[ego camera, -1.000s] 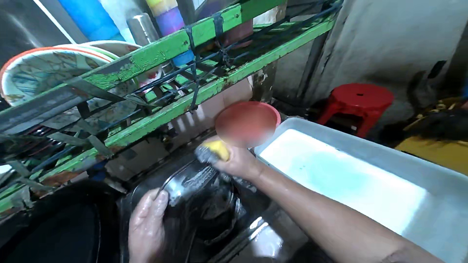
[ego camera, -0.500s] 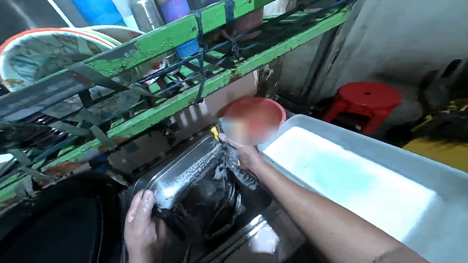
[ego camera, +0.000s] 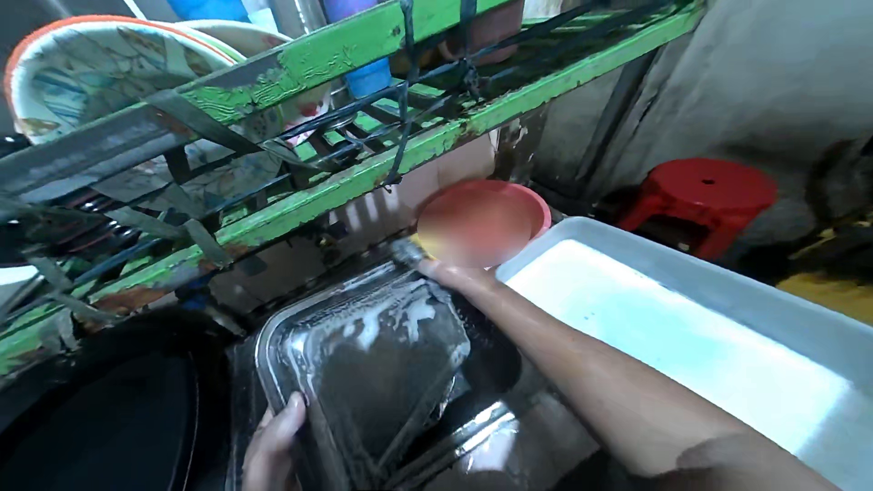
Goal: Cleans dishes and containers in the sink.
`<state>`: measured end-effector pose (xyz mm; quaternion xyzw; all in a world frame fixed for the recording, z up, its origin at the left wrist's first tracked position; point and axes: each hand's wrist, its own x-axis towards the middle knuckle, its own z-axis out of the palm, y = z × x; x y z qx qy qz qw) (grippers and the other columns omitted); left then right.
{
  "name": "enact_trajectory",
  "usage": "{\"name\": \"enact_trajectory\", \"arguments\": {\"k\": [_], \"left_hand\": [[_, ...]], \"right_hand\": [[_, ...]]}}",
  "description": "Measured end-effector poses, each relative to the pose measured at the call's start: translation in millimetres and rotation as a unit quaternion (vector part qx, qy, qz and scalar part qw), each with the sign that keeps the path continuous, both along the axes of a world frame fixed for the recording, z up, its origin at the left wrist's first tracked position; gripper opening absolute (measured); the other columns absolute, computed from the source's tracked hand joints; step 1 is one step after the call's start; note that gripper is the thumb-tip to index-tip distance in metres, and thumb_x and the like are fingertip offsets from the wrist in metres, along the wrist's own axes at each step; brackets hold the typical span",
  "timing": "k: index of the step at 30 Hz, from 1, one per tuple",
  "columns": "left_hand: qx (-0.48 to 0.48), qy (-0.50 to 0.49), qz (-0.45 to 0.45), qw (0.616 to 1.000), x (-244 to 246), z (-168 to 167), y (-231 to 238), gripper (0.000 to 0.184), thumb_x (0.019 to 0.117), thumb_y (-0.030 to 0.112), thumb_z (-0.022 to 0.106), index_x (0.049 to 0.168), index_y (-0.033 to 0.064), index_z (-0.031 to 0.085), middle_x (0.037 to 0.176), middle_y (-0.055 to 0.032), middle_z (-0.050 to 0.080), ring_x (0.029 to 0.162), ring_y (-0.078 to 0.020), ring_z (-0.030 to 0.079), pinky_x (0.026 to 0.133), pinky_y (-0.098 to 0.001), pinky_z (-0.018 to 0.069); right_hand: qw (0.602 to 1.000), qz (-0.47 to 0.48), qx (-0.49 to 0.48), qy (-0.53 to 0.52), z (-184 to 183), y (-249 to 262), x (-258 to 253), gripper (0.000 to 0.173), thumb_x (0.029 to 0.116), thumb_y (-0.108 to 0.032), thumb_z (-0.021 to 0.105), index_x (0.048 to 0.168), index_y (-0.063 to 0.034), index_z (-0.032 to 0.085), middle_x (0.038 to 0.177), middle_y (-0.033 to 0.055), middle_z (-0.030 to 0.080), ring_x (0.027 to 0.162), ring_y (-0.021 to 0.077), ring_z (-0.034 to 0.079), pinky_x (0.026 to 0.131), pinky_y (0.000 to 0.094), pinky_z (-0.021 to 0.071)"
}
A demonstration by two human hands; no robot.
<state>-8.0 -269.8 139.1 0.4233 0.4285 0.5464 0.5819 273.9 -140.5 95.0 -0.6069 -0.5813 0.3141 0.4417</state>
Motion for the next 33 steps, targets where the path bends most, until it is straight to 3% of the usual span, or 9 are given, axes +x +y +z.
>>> {"name": "enact_trajectory", "arguments": {"k": [3,7,10,15,21,23,26,30,33], "left_hand": [[0.011,-0.035,0.021,0.999,11,-30,20,0.03,0.1066,0.02,0.036,0.108,0.0143,0.065,0.093,0.0039,0.076,0.088,-0.0048,0.073,0.08,-0.0268,0.0623],[-0.014,-0.098,0.036,0.994,34,-78,48,0.033,0.1072,0.016,0.033,0.103,0.0083,0.065,0.089,-0.0014,0.074,0.084,-0.0092,0.072,0.077,-0.0296,0.0624],[-0.069,-0.071,0.079,0.992,41,-66,37,0.036,0.1113,0.021,0.031,0.109,0.0067,0.064,0.089,-0.0012,0.073,0.084,-0.0092,0.072,0.076,-0.0307,0.0629],[-0.04,-0.055,0.115,0.991,34,-29,11,0.036,0.1106,0.021,0.027,0.111,0.0119,0.062,0.089,0.0053,0.075,0.084,-0.0031,0.072,0.076,-0.0259,0.0629],[0.019,-0.14,0.088,0.986,29,-56,56,0.041,0.1127,0.028,0.021,0.119,0.011,0.058,0.099,0.0004,0.074,0.095,-0.0083,0.072,0.082,-0.0303,0.0624],[-0.003,-0.153,0.071,0.986,22,-52,47,0.04,0.1124,0.029,0.023,0.117,0.0135,0.059,0.098,0.0006,0.074,0.094,-0.008,0.073,0.081,-0.0298,0.0629],[0.016,-0.101,0.049,0.994,2,-56,32,0.033,0.1094,0.024,0.029,0.123,0.014,0.057,0.102,0.0047,0.075,0.096,-0.0035,0.072,0.084,-0.0259,0.0616],[0.013,-0.033,0.085,0.996,-20,-65,34,0.034,0.1101,0.026,0.03,0.128,0.0112,0.055,0.103,0.0081,0.073,0.096,0.0016,0.069,0.085,-0.0212,0.0596],[-0.008,-0.026,0.148,0.989,-30,-67,43,0.036,0.1115,0.025,0.028,0.128,0.0089,0.055,0.103,0.0034,0.072,0.094,-0.0013,0.069,0.082,-0.0235,0.0602]], "right_hand": [[0.995,-0.076,-0.058,0.001,-31,-10,-22,0.055,0.0938,-0.028,0.075,0.141,-0.0058,0.057,0.125,0.0224,0.067,0.115,0.0375,0.066,0.1,0.0613,0.0503],[0.986,0.085,0.136,-0.053,-35,-58,-103,0.05,0.0879,-0.029,0.076,0.134,-0.0103,0.067,0.142,0.0105,0.063,0.135,0.0247,0.056,0.113,0.0485,0.0461],[0.979,0.13,0.154,-0.02,-38,-47,-88,0.047,0.0874,-0.022,0.077,0.131,-0.0072,0.069,0.141,0.0101,0.064,0.136,0.0227,0.056,0.116,0.0463,0.0439],[0.992,-0.056,-0.108,-0.017,-57,-8,-18,0.055,0.0954,-0.029,0.072,0.144,-0.0099,0.056,0.133,0.0183,0.065,0.124,0.0341,0.062,0.107,0.0595,0.0465],[0.955,0.16,0.242,-0.058,-51,-66,-89,0.05,0.0835,-0.024,0.08,0.13,-0.0104,0.069,0.14,0.0101,0.065,0.137,0.0258,0.056,0.115,0.0507,0.0448],[0.977,0.113,0.169,-0.062,-64,-55,-63,0.048,0.0852,-0.02,0.079,0.13,-0.007,0.069,0.133,0.0112,0.069,0.129,0.0242,0.062,0.111,0.0467,0.0501],[0.984,-0.008,-0.152,-0.093,-57,-24,-2,0.053,0.095,-0.032,0.073,0.141,-0.0108,0.058,0.125,0.02,0.069,0.116,0.0372,0.066,0.101,0.0612,0.0503],[0.983,-0.113,-0.07,-0.126,-27,-41,57,0.043,0.0898,-0.02,0.079,0.127,-0.0036,0.067,0.11,0.025,0.071,0.102,0.0414,0.069,0.09,0.0666,0.0519],[0.948,-0.177,-0.063,-0.255,1,-79,114,0.049,0.089,-0.01,0.078,0.133,0.0011,0.061,0.124,0.0344,0.061,0.113,0.0546,0.06,0.093,0.0742,0.0468]]}}
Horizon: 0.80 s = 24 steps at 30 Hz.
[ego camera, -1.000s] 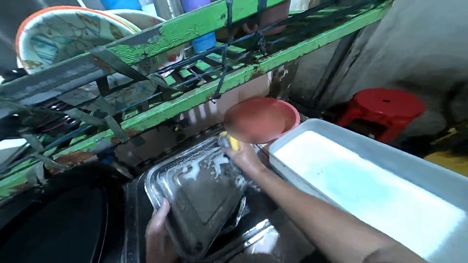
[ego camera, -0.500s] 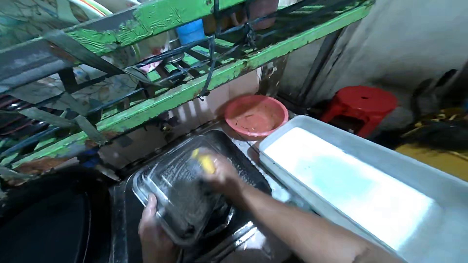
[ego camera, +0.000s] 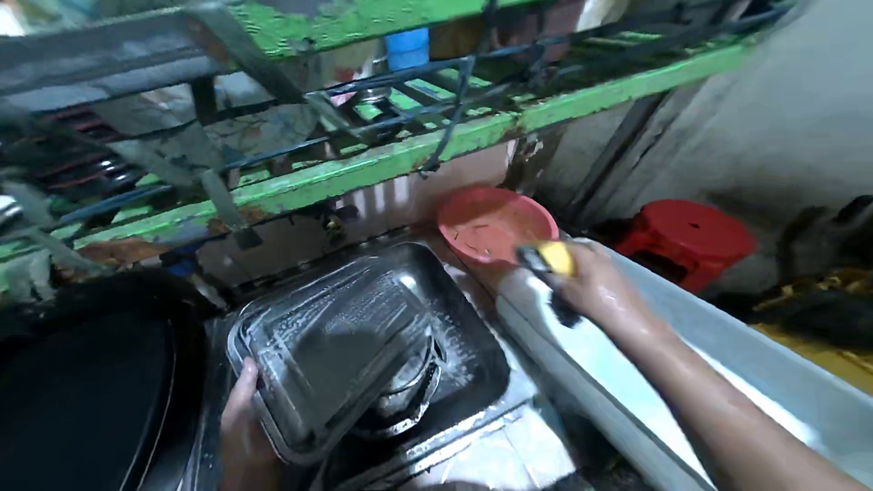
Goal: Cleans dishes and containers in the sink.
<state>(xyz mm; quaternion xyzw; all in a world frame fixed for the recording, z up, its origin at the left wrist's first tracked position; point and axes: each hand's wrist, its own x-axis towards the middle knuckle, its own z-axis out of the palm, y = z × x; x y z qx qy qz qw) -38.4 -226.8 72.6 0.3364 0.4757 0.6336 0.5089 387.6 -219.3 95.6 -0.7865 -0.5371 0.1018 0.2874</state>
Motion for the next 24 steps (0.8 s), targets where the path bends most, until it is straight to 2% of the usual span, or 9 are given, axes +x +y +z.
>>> {"name": "enact_trajectory", "arguments": {"k": [2,5,6,9,13,14,16,19,24], "left_hand": [[-0.009,-0.022,0.034,0.999,-8,-5,9,0.036,0.1123,0.027,0.029,0.128,0.0089,0.056,0.103,0.0013,0.071,0.093,-0.0039,0.07,0.081,-0.0258,0.0606],[0.007,-0.074,0.053,0.996,-20,-15,19,0.037,0.1123,0.027,0.027,0.128,0.0095,0.055,0.102,0.0,0.071,0.092,-0.0063,0.071,0.079,-0.028,0.0615],[0.007,-0.091,0.055,0.994,-21,-16,21,0.036,0.1122,0.027,0.027,0.127,0.0103,0.054,0.1,0.0001,0.072,0.091,-0.0066,0.071,0.078,-0.0285,0.0619],[-0.011,-0.103,0.071,0.992,-20,-20,26,0.033,0.1118,0.026,0.03,0.124,0.0094,0.056,0.096,0.0001,0.071,0.087,-0.0071,0.071,0.076,-0.0285,0.0618],[-0.049,-0.139,0.078,0.986,-11,-23,31,0.035,0.112,0.028,0.034,0.129,0.0079,0.056,0.101,-0.0028,0.071,0.091,-0.0095,0.071,0.078,-0.0309,0.0617],[-0.054,-0.136,0.079,0.986,-9,-23,30,0.035,0.112,0.029,0.034,0.128,0.0081,0.057,0.102,-0.0023,0.071,0.091,-0.0089,0.071,0.079,-0.0303,0.0615],[-0.058,-0.118,0.077,0.988,-7,-24,27,0.037,0.112,0.028,0.034,0.131,0.0069,0.056,0.108,-0.0032,0.071,0.096,-0.0089,0.07,0.083,-0.0299,0.0608],[-0.068,-0.092,0.093,0.989,-14,-30,24,0.039,0.1115,0.028,0.036,0.136,0.006,0.056,0.115,-0.0039,0.069,0.102,-0.008,0.068,0.089,-0.03,0.0582],[-0.052,-0.177,0.098,0.978,-24,-47,29,0.035,0.1116,0.026,0.035,0.131,0.007,0.057,0.107,-0.0043,0.072,0.096,-0.0106,0.071,0.082,-0.0317,0.0618]], "right_hand": [[0.996,-0.031,-0.066,-0.046,-11,-16,40,0.063,0.0913,-0.011,0.077,0.147,-0.0022,0.048,0.121,0.0373,0.062,0.108,0.0589,0.062,0.088,0.0773,0.0466],[0.983,-0.017,-0.179,-0.039,-24,-25,58,0.079,0.0956,-0.016,0.073,0.16,-0.0066,0.029,0.128,0.0334,0.062,0.114,0.0536,0.062,0.096,0.0717,0.0476],[0.983,0.015,-0.177,-0.046,-21,-21,49,0.078,0.0968,-0.02,0.073,0.16,-0.0036,0.029,0.135,0.0325,0.059,0.12,0.0522,0.06,0.1,0.0698,0.046],[0.985,0.149,-0.02,-0.087,3,14,-13,0.061,0.0957,-0.025,0.073,0.146,0.0026,0.052,0.151,0.0309,0.047,0.137,0.0505,0.049,0.109,0.0673,0.0417],[0.957,0.259,0.126,-0.04,51,88,-128,0.039,0.1027,-0.027,0.063,0.133,-0.0018,0.066,0.135,0.0207,0.065,0.125,0.0365,0.063,0.106,0.0568,0.0483],[0.957,0.263,0.124,-0.012,60,106,-154,0.035,0.1035,-0.026,0.062,0.127,-0.0009,0.068,0.125,0.022,0.068,0.118,0.0379,0.065,0.102,0.0583,0.0488],[0.963,0.258,0.078,-0.03,71,141,-196,0.034,0.1058,-0.024,0.058,0.126,0.0007,0.069,0.125,0.0257,0.068,0.122,0.0429,0.062,0.106,0.0611,0.0447],[0.958,0.238,-0.11,-0.114,85,180,-231,0.044,0.1102,-0.025,0.046,0.14,0.0062,0.056,0.144,0.0308,0.055,0.14,0.0471,0.047,0.116,0.0637,0.0319],[0.965,0.227,-0.062,-0.116,33,209,-190,0.034,0.1076,-0.009,0.048,0.136,0.0072,0.059,0.138,0.0311,0.058,0.134,0.047,0.052,0.114,0.0609,0.0364]]}}
